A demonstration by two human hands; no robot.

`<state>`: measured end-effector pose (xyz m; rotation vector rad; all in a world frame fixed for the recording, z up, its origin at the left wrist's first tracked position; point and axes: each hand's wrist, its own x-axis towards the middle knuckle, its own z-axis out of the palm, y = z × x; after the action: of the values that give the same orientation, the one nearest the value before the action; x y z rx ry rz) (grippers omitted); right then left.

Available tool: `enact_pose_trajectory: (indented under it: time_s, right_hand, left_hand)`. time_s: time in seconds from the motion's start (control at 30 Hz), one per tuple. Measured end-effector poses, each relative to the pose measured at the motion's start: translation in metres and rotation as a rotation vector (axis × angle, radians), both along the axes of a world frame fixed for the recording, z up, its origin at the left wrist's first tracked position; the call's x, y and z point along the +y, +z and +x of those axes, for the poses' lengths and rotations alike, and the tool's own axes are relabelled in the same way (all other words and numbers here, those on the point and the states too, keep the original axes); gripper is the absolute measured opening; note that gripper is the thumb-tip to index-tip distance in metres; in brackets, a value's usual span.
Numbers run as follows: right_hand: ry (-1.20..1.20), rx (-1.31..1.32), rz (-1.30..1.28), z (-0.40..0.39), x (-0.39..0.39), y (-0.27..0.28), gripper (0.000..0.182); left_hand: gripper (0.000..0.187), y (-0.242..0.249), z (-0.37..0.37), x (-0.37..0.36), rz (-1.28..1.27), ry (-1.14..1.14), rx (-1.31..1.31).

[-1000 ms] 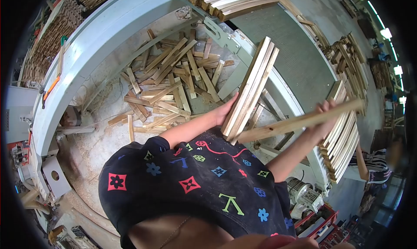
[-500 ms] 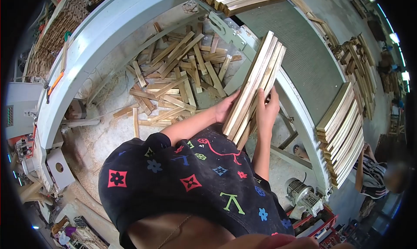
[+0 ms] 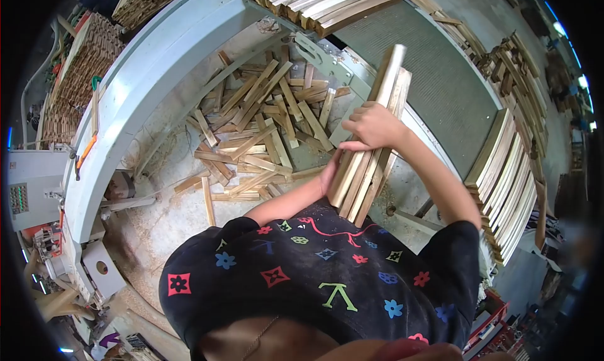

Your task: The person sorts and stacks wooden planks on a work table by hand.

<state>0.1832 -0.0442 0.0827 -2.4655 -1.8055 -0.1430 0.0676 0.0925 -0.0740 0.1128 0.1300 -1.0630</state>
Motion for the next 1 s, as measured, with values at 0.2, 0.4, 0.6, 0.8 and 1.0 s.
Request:
enact_pose_trajectory:
  time_s: [0.2, 0.4, 0.6, 0.8, 1.0]
  right_hand:
    - [-1.151, 0.087, 0.171, -0.053, -0.009, 0.038, 0.054]
    - [-1.6, 0.279, 0.632, -0.068, -0.032, 0.013, 0.058]
    - [-1.694, 0.324, 0.374, -0.038, -0.037, -0.01, 0.06]
    - [-0.942, -0.277, 0.589, -0.015, -0.031, 0.001, 0.034]
    - [0.04, 0.025, -0.061, 0.013, -0.001, -0.008, 0.069]
  left_hand:
    - [0.075, -0.006, -0.001, -0.001, 0.101, -0.134, -0.014]
    - [0.079, 0.021, -0.003, -0.01, 0.161, -0.071, -0.124]
    - [0.083, 0.027, -0.001, -0.016, 0.044, -0.104, -0.136]
    - [0.082, 0.028, 0.003, -0.007, 0.087, -0.077, -0.093]
    - [0.085, 0.036, 0.006, -0.001, -0.123, -0.126, -0.068]
